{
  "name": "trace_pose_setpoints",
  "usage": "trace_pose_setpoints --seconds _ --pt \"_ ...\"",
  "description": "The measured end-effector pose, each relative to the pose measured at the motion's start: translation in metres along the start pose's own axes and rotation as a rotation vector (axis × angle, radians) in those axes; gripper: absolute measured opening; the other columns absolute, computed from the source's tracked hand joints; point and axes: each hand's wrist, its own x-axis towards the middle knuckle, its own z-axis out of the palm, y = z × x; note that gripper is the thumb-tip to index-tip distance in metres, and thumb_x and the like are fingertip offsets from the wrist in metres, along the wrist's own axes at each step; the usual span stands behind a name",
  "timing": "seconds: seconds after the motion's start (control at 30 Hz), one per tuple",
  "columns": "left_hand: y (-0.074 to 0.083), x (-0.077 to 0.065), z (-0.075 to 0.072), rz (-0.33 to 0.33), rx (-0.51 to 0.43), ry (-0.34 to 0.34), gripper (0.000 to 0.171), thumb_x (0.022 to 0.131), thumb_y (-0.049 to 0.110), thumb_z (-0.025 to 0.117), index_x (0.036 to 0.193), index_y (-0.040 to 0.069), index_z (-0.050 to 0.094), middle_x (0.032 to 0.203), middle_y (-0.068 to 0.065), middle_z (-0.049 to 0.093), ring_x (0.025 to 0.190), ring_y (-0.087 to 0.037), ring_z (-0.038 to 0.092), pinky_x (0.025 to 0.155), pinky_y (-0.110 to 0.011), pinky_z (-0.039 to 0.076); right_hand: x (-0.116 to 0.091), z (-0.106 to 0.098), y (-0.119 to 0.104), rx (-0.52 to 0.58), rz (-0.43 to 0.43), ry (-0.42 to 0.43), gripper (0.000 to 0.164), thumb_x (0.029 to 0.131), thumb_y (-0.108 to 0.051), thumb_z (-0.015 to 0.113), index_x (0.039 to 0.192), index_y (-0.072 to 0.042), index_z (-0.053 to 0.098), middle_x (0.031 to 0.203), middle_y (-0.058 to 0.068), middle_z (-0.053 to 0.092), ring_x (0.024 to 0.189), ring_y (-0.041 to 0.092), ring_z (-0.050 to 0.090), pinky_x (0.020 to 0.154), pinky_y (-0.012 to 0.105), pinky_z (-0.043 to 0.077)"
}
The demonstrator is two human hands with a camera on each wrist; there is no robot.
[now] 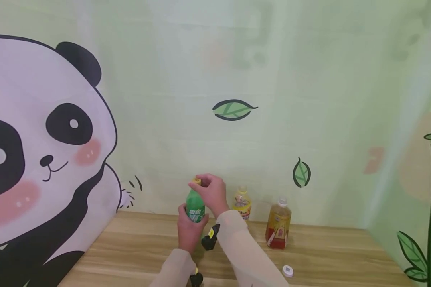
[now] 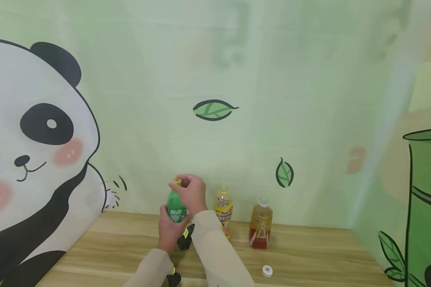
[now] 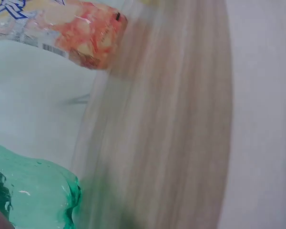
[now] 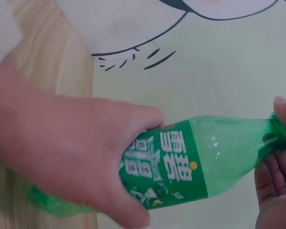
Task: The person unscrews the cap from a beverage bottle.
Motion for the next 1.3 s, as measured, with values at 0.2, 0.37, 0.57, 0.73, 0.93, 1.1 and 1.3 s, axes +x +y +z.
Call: trace_pose_setpoints --seconds 0.2,0.37,0.57,0.73,0.93,1.1,1.3 --pt "0.004 -0.005 -0.008 0.017 -0.011 -0.052 0.073 0.081 0.023 0.088 0.138 0.011 0.044 0.123 -0.011 0.066 0.112 -0.029 0.065 0.099 -0.051 0.054 -0.009 -0.007 -0.003 0.002 -0.008 -0.051 0.035 0.089 -0.03 0.081 0.119 -0.015 0.074 0.109 0.003 0.075 0.1 0.016 0.069 0.088 0.033 0.06" --pt "0.013 -0.009 -0.013 0.048 -0.005 -0.087 0.071 0.081 0.024 0.087 0.137 0.013 0.045 0.121 -0.009 0.068 0.109 -0.027 0.066 0.097 -0.05 0.056 -0.013 -0.015 -0.01 -0.025 -0.033 -0.069 0.036 0.088 -0.033 0.082 0.119 -0.015 0.074 0.108 0.002 0.076 0.098 0.015 0.07 0.085 0.033 0.06" --pt "0.022 -0.017 -0.017 0.069 -0.006 -0.149 0.07 0.081 0.028 0.087 0.136 0.012 0.046 0.119 -0.008 0.067 0.108 -0.026 0.066 0.096 -0.049 0.056 -0.018 -0.027 -0.015 -0.052 -0.036 -0.101 0.038 0.087 -0.037 0.082 0.119 -0.016 0.074 0.107 -0.001 0.076 0.096 0.013 0.069 0.085 0.031 0.059" --pt "0.028 -0.028 -0.019 0.078 -0.007 -0.2 0.072 0.079 0.031 0.089 0.134 0.012 0.046 0.119 -0.007 0.067 0.106 -0.023 0.066 0.094 -0.045 0.056 -0.026 -0.037 -0.019 -0.052 -0.048 -0.131 0.039 0.086 -0.038 0.083 0.115 -0.014 0.073 0.104 0.0 0.075 0.093 0.014 0.068 0.084 0.031 0.059" --pt "0.044 -0.041 -0.017 0.108 -0.029 -0.278 0.072 0.079 0.033 0.09 0.132 0.012 0.045 0.115 -0.006 0.067 0.102 -0.021 0.066 0.089 -0.042 0.056 -0.035 -0.057 -0.023 -0.011 -0.046 -0.128 0.041 0.083 -0.038 0.085 0.113 -0.012 0.073 0.104 0.002 0.074 0.093 0.016 0.067 0.083 0.03 0.058" --pt "0.06 -0.052 -0.012 0.128 -0.022 -0.344 0.073 0.079 0.031 0.089 0.133 0.011 0.044 0.117 -0.007 0.065 0.103 -0.022 0.064 0.09 -0.042 0.056 -0.041 -0.076 -0.024 0.014 -0.018 -0.112 0.039 0.081 -0.037 0.087 0.111 -0.015 0.074 0.103 0.002 0.073 0.093 0.018 0.066 0.08 0.029 0.058" --pt "0.071 -0.065 -0.01 0.148 -0.058 -0.425 0.078 0.079 0.029 0.089 0.139 0.012 0.041 0.12 -0.005 0.066 0.106 -0.02 0.065 0.092 -0.037 0.056 -0.052 -0.094 -0.029 0.02 -0.014 -0.105 0.035 0.08 -0.033 0.088 0.109 -0.017 0.075 0.101 0.002 0.073 0.09 0.019 0.066 0.078 0.03 0.057"
